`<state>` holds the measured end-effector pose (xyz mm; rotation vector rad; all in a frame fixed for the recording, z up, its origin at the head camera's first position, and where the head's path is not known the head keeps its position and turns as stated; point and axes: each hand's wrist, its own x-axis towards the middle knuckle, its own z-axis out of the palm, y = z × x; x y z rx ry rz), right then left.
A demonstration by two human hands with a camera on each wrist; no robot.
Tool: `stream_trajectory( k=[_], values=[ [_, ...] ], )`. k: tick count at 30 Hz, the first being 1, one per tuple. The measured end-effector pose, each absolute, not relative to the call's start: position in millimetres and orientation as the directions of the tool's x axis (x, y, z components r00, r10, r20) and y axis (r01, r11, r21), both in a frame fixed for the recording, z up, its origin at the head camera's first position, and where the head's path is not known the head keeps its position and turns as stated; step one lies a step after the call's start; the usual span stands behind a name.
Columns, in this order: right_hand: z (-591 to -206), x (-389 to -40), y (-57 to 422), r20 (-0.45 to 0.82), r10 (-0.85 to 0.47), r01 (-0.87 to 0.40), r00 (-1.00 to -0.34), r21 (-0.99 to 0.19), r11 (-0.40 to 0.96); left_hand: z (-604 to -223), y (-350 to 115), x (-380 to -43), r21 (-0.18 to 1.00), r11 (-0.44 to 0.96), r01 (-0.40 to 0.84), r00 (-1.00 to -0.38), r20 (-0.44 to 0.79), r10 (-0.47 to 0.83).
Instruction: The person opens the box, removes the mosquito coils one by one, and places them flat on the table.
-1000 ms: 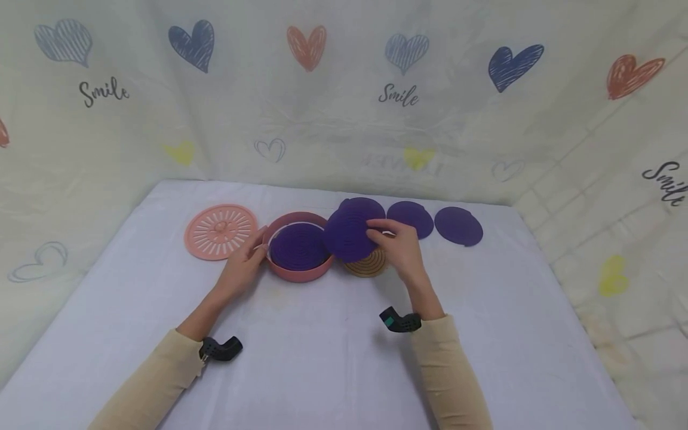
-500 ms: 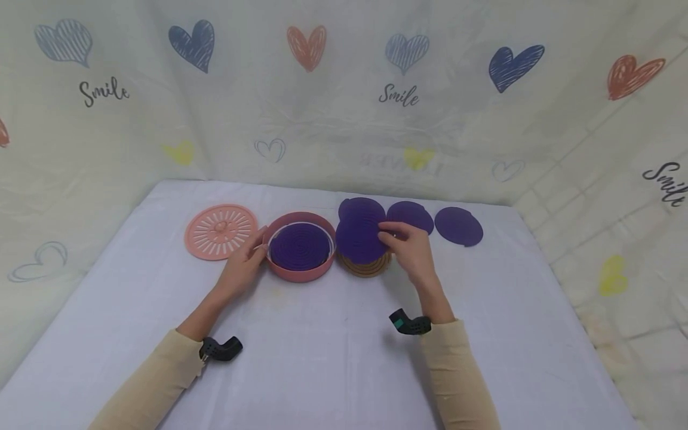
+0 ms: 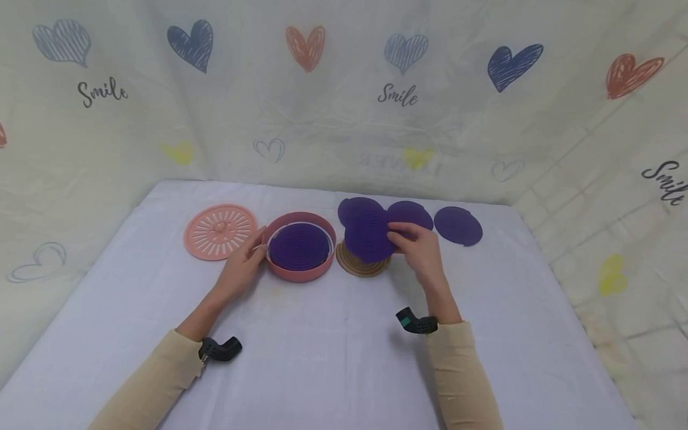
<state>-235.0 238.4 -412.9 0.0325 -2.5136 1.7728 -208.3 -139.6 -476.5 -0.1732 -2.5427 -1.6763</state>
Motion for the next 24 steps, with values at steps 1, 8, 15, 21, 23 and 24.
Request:
stream_trajectory(
  k=[1, 8, 15, 21, 23, 24],
  values=[
    [-413, -235, 240, 0.061, 0.026, -0.049, -0.998, -0.940, 0.336, -476, -140, -208, 0.910, 0.390, 0.140, -0.990, 0.134, 0.042],
    [-415, -238, 247, 0.020, 0.049, -0.003, -0.999, -0.946, 0.323, -476, -140, -208, 0.913, 0.381, 0.143, -0.990, 0.137, 0.045],
    [-416, -238, 254, 0.003, 0.067, 0.016, -0.998, -0.959, 0.282, -477, -141, -209, 0.911, 0.385, 0.146, -0.989, 0.140, 0.044],
    [-418, -240, 261, -0.001, 0.083, 0.022, -0.997, -0.968, 0.251, -476, -140, -209, 0.911, 0.384, 0.148, -0.989, 0.142, 0.045],
    [-419, -240, 264, -0.006, 0.086, 0.028, -0.996, -0.967, 0.254, -476, -140, -209, 0.912, 0.382, 0.151, -0.988, 0.144, 0.047],
    [-420, -241, 264, -0.010, 0.088, 0.033, -0.996, -0.966, 0.258, -476, -140, -209, 0.913, 0.378, 0.152, -0.988, 0.145, 0.047]
  ],
)
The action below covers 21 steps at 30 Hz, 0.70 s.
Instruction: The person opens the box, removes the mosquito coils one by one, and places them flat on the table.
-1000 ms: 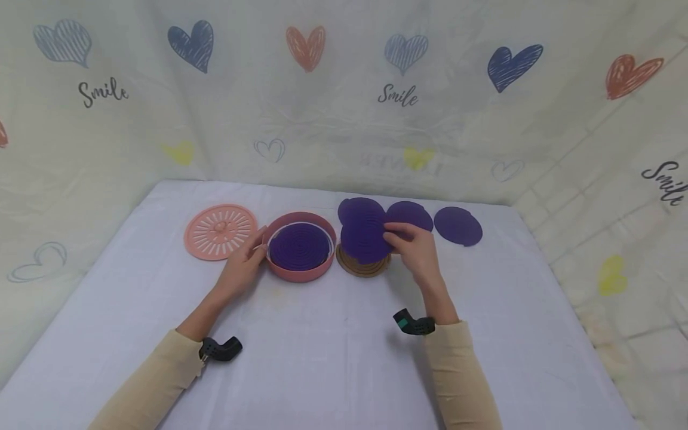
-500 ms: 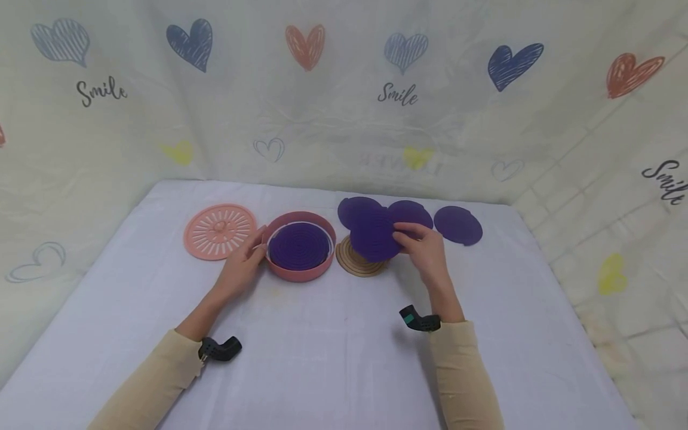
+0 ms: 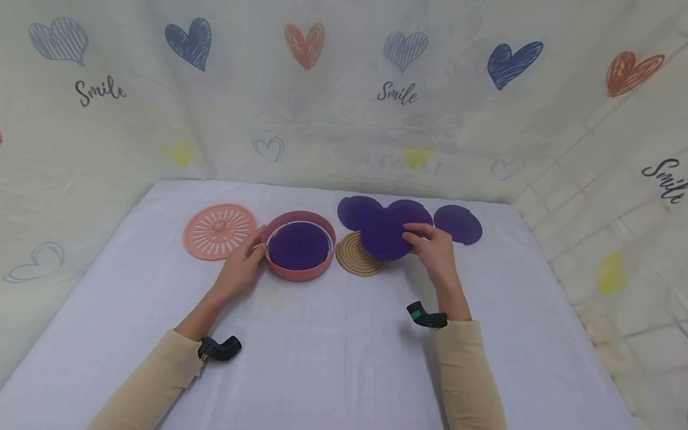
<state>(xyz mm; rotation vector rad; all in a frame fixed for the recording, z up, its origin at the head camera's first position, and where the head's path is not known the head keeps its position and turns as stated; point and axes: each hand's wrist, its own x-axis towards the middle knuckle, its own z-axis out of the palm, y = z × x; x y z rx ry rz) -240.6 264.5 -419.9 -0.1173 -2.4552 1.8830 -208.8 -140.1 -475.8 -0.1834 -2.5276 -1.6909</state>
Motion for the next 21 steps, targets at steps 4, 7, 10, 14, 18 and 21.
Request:
stream_trajectory(
  k=[4, 7, 10, 14, 18, 21],
  values=[
    [-421, -241, 268, -0.028, 0.087, 0.051, -0.996, -0.959, 0.280, -476, -140, -209, 0.915, 0.370, 0.161, -0.987, 0.154, 0.049],
    [-416, -239, 268, -0.045, 0.087, 0.067, -0.995, -0.960, 0.271, -476, -141, -210, 0.914, 0.372, 0.161, -0.987, 0.154, 0.049],
    [-418, -240, 273, -0.056, 0.092, 0.079, -0.994, -0.961, 0.265, -476, -141, -210, 0.913, 0.375, 0.159, -0.987, 0.151, 0.051],
    [-424, -243, 281, -0.062, 0.097, 0.087, -0.993, -0.955, 0.284, -477, -141, -209, 0.912, 0.383, 0.148, -0.989, 0.140, 0.050],
    [-423, -241, 285, -0.067, 0.089, 0.090, -0.994, -0.951, 0.294, -478, -141, -210, 0.910, 0.388, 0.148, -0.989, 0.140, 0.049],
    [-424, -240, 289, -0.071, 0.084, 0.092, -0.994, -0.955, 0.281, -478, -141, -210, 0.910, 0.384, 0.156, -0.988, 0.148, 0.051]
  ],
)
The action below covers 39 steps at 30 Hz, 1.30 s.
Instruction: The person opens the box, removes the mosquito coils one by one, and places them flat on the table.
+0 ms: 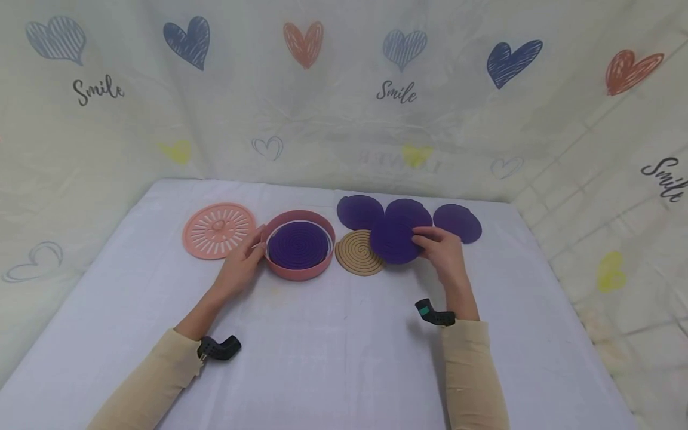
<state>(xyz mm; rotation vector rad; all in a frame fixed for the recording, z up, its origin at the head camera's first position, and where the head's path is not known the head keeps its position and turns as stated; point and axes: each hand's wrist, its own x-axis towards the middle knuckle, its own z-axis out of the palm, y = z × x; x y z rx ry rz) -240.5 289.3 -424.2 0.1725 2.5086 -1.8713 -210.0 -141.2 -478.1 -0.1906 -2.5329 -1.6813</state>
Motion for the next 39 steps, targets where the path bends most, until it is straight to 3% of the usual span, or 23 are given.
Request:
stream_trajectory(
  k=[7, 20, 39],
  values=[
    [-425, -240, 299, -0.083, 0.079, 0.101, -0.993, -0.960, 0.260, -479, -141, -210, 0.914, 0.376, 0.155, -0.988, 0.147, 0.051],
    [-428, -238, 317, -0.143, 0.071, 0.159, -0.987, -0.924, 0.348, -481, -142, -211, 0.920, 0.362, 0.151, -0.988, 0.145, 0.045],
    [-428, -233, 340, -0.194, 0.058, 0.201, -0.979, -0.960, 0.195, -477, -141, -210, 0.913, 0.384, 0.140, -0.990, 0.132, 0.049]
  ],
)
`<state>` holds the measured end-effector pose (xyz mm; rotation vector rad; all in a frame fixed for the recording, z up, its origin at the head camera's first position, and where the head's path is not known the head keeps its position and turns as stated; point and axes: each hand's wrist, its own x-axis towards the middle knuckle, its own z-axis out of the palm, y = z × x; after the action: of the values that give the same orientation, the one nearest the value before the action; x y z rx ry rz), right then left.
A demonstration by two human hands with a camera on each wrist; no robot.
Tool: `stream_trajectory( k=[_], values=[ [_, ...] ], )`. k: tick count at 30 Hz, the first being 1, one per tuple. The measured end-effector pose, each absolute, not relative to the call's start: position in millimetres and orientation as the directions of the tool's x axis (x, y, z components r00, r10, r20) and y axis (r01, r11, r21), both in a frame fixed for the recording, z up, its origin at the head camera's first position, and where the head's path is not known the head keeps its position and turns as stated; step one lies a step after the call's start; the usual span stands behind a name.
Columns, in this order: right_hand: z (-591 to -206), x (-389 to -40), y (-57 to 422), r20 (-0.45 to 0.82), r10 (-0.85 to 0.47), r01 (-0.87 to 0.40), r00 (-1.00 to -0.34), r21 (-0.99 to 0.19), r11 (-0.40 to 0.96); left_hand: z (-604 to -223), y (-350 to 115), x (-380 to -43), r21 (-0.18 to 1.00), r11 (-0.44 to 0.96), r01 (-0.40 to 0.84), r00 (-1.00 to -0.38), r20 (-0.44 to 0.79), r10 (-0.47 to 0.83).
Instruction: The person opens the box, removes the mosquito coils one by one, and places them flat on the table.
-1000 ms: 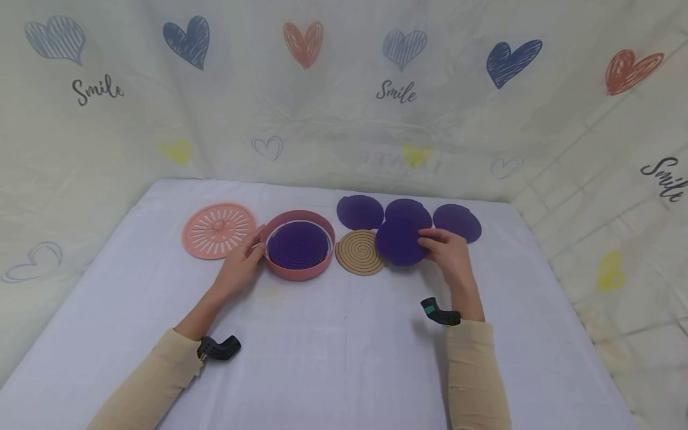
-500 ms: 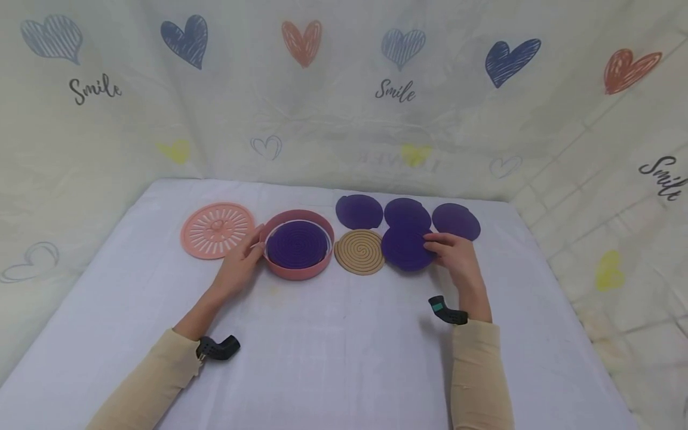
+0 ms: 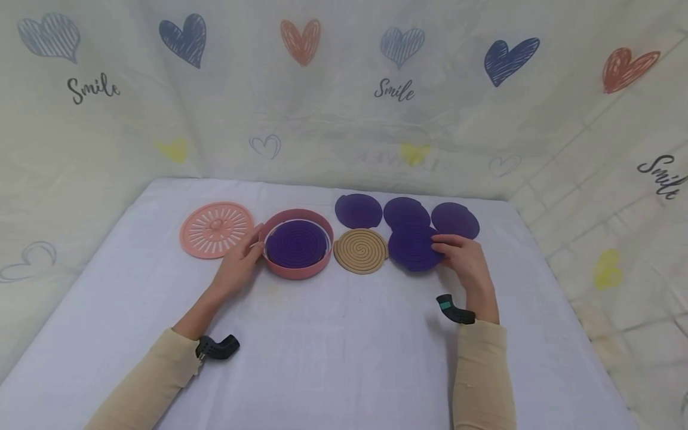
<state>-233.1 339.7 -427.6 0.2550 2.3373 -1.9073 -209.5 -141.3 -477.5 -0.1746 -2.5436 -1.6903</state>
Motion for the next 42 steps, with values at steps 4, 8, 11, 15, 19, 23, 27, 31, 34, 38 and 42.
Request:
stream_trajectory(
  k=[4, 8, 11, 15, 19, 23, 27, 31, 34, 38, 42],
  values=[
    [-428, -233, 343, -0.213, 0.071, 0.223, -0.974, -0.957, 0.183, -478, -141, -209, 0.913, 0.383, 0.141, -0.990, 0.133, 0.048],
    [-429, -234, 346, -0.226, 0.081, 0.239, -0.971, -0.948, 0.210, -479, -142, -209, 0.918, 0.371, 0.140, -0.990, 0.132, 0.047],
    [-430, -234, 346, -0.235, 0.082, 0.248, -0.968, -0.939, 0.238, -473, -141, -207, 0.922, 0.364, 0.135, -0.991, 0.126, 0.047],
    [-430, -233, 347, -0.259, 0.063, 0.266, -0.964, -0.934, 0.237, -474, -141, -207, 0.918, 0.371, 0.140, -0.990, 0.131, 0.048],
    [-430, -233, 349, -0.272, 0.027, 0.271, -0.962, -0.937, 0.219, -480, -142, -210, 0.914, 0.381, 0.140, -0.990, 0.134, 0.043],
    [-431, -233, 351, -0.270, -0.012, 0.263, -0.963, -0.946, 0.192, -480, -142, -210, 0.913, 0.385, 0.136, -0.991, 0.129, 0.045],
    [-433, -233, 351, -0.260, -0.037, 0.249, -0.965, -0.950, 0.188, -479, -142, -210, 0.916, 0.379, 0.134, -0.991, 0.126, 0.046],
    [-434, -234, 352, -0.263, -0.041, 0.248, -0.964, -0.944, 0.218, -480, -142, -210, 0.921, 0.365, 0.135, -0.991, 0.127, 0.046],
    [-435, -234, 352, -0.269, -0.041, 0.252, -0.962, -0.940, 0.230, -480, -142, -211, 0.924, 0.355, 0.143, -0.990, 0.133, 0.050],
    [-436, -233, 353, -0.276, -0.047, 0.257, -0.960, -0.937, 0.237, -479, -142, -210, 0.923, 0.359, 0.141, -0.990, 0.132, 0.051],
    [-437, -233, 353, -0.296, -0.049, 0.276, -0.954, -0.929, 0.245, -478, -142, -210, 0.917, 0.377, 0.133, -0.991, 0.124, 0.049]
  ],
)
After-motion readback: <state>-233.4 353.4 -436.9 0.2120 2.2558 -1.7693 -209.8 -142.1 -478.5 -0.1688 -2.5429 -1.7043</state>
